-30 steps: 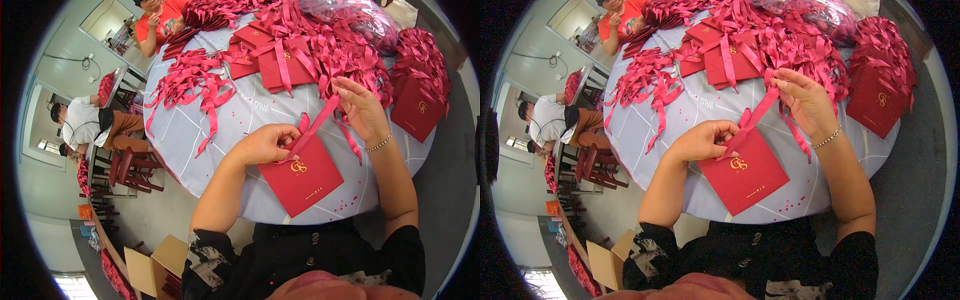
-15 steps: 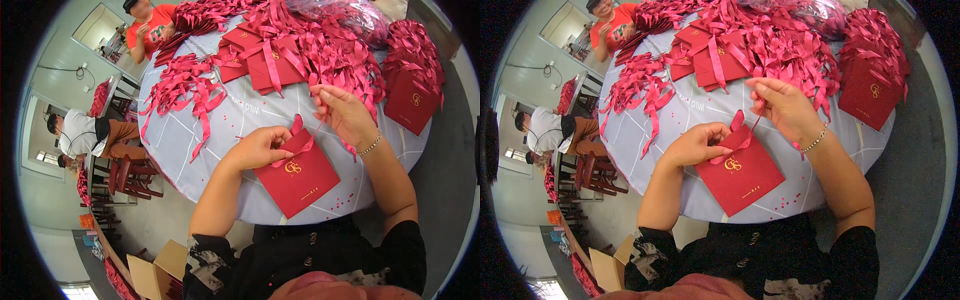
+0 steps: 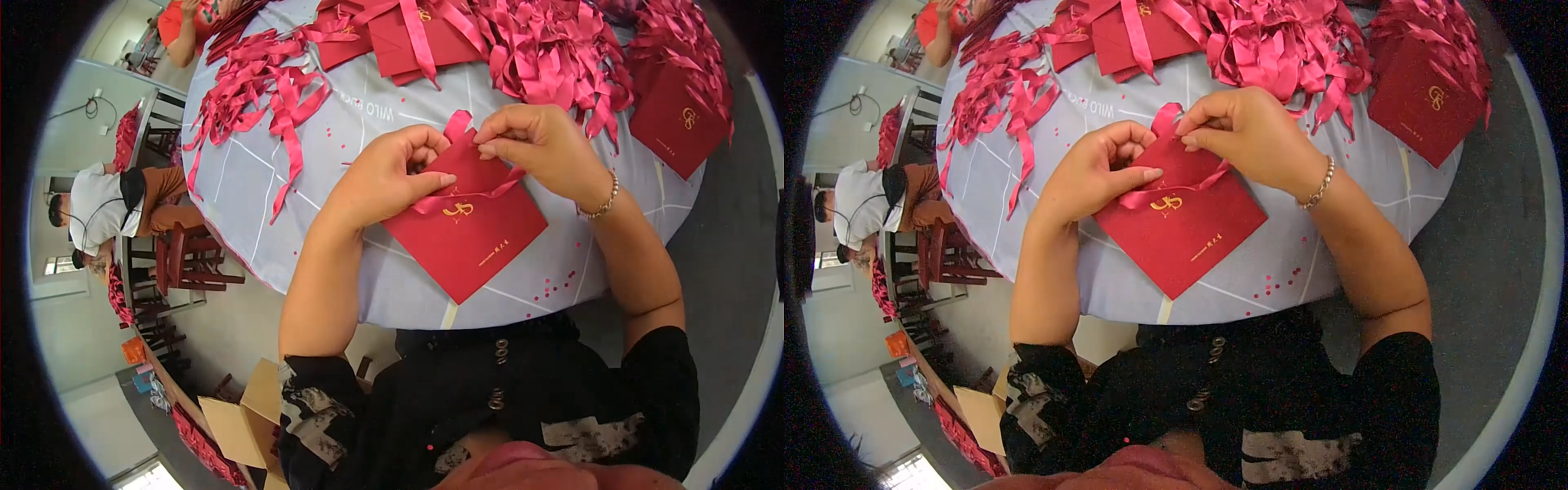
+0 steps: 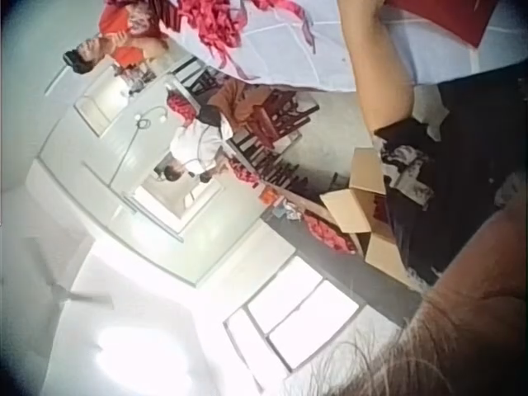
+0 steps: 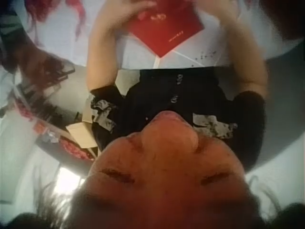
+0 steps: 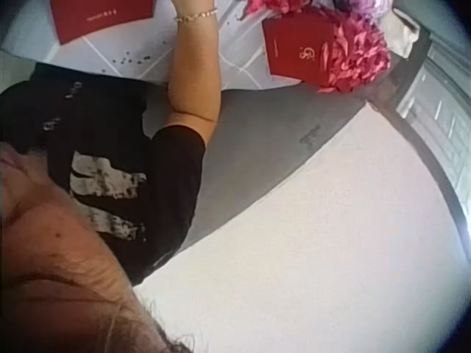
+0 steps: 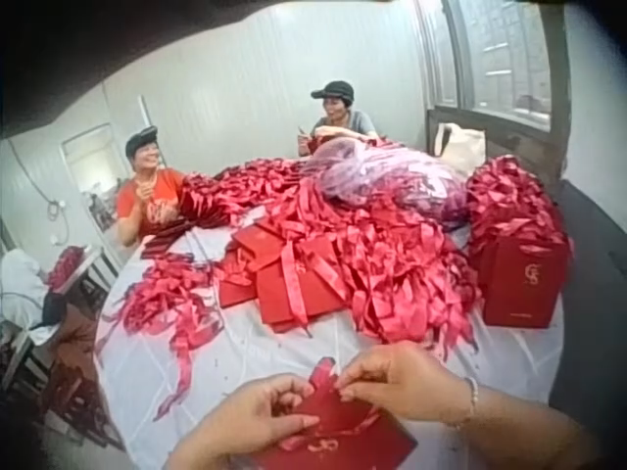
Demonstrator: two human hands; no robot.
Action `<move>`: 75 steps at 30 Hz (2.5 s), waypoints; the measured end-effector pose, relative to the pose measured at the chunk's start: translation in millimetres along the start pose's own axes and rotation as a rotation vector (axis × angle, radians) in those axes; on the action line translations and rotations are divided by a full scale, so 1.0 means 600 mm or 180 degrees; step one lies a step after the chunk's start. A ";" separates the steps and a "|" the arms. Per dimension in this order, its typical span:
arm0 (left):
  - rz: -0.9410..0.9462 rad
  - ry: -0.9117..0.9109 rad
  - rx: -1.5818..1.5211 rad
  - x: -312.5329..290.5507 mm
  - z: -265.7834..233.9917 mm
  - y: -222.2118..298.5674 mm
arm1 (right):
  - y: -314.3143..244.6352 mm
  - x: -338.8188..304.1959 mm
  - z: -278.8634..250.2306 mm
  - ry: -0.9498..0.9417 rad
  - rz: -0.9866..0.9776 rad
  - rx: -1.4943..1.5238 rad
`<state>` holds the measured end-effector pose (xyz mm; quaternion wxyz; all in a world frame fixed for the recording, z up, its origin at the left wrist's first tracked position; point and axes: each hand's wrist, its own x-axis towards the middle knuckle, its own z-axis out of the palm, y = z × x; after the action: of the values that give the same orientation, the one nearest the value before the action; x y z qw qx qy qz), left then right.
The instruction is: The person attaches ribbon handles to paper gift bags by threading and fastening ribbons into the bags by hand.
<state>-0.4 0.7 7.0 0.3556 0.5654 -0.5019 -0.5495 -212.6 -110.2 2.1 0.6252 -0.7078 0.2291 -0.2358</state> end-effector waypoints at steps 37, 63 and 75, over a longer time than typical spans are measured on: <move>0.0290 0.0188 0.0137 -0.003 0.030 0.001 | -0.016 -0.018 0.034 0.0297 -0.0902 -0.1989; -0.0607 -0.0802 -0.0636 -0.033 0.017 0.034 | -0.038 0.001 -0.042 -0.1758 -0.0537 -0.0791; 0.1451 -0.1063 0.0868 -0.017 0.019 0.015 | -0.034 0.004 -0.041 -0.1868 -0.0414 -0.0162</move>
<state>-12.1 9.8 16.8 0.3031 0.3827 -0.7362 -0.4686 -225.5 -128.2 25.0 0.6303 -0.7744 -0.0013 -0.0550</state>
